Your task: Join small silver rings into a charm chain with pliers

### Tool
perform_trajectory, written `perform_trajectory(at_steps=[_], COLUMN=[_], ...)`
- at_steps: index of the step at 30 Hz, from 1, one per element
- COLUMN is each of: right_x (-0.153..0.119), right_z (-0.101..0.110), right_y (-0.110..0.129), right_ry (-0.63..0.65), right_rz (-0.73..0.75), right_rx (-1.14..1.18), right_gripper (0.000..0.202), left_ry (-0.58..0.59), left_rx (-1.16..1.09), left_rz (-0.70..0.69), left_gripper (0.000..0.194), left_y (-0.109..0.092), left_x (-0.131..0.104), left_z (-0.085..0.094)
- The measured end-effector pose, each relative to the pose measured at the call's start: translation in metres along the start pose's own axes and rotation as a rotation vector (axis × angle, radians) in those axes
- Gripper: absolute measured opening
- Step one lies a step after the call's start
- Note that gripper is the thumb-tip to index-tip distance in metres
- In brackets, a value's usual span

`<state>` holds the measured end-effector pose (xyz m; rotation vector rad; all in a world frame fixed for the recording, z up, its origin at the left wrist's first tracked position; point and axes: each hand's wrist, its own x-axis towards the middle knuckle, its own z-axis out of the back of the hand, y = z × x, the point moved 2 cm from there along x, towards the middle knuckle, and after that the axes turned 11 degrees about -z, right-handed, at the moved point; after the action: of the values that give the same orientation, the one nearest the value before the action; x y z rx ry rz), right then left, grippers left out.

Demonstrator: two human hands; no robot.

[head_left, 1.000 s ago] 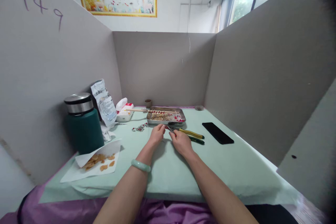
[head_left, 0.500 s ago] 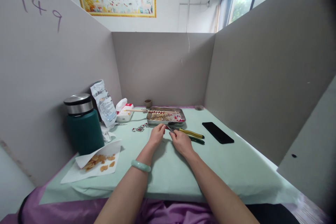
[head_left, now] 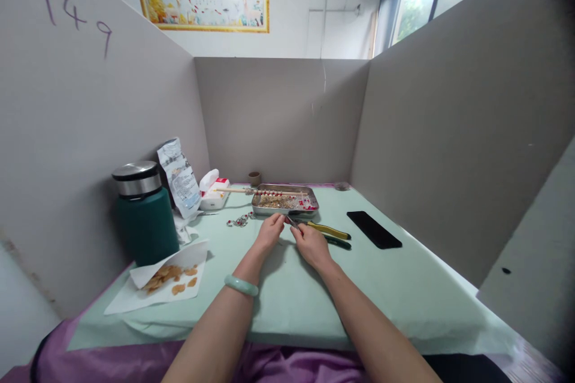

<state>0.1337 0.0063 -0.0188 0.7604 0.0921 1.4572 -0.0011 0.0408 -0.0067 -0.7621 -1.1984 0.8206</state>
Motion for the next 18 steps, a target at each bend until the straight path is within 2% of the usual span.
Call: perform_trajectory(at_steps=[8,14,18], right_x=[0.0004,-0.0001,-0.0017], right_z=[-0.0027,-0.0030,-0.0020], right_y=[-0.0008,-0.0002,0.0010], right_ry=[-0.004,-0.049,-0.110], right_rz=[0.014,0.077,0.141], right_rx=[-0.013,0.004,0.015], right_gripper=[0.034,0.030,0.029], left_ry=[-0.008,0.052,0.159], left_rx=[-0.063,-0.405,-0.662], left_rz=[0.043,0.104,0.142], left_gripper=[0.029,0.034,0.028], left_y=[-0.0042,-0.0056,-0.0072], left_x=[-0.0008,-0.0047,-0.0083], left_z=[-0.0008,-0.0018,-0.0004])
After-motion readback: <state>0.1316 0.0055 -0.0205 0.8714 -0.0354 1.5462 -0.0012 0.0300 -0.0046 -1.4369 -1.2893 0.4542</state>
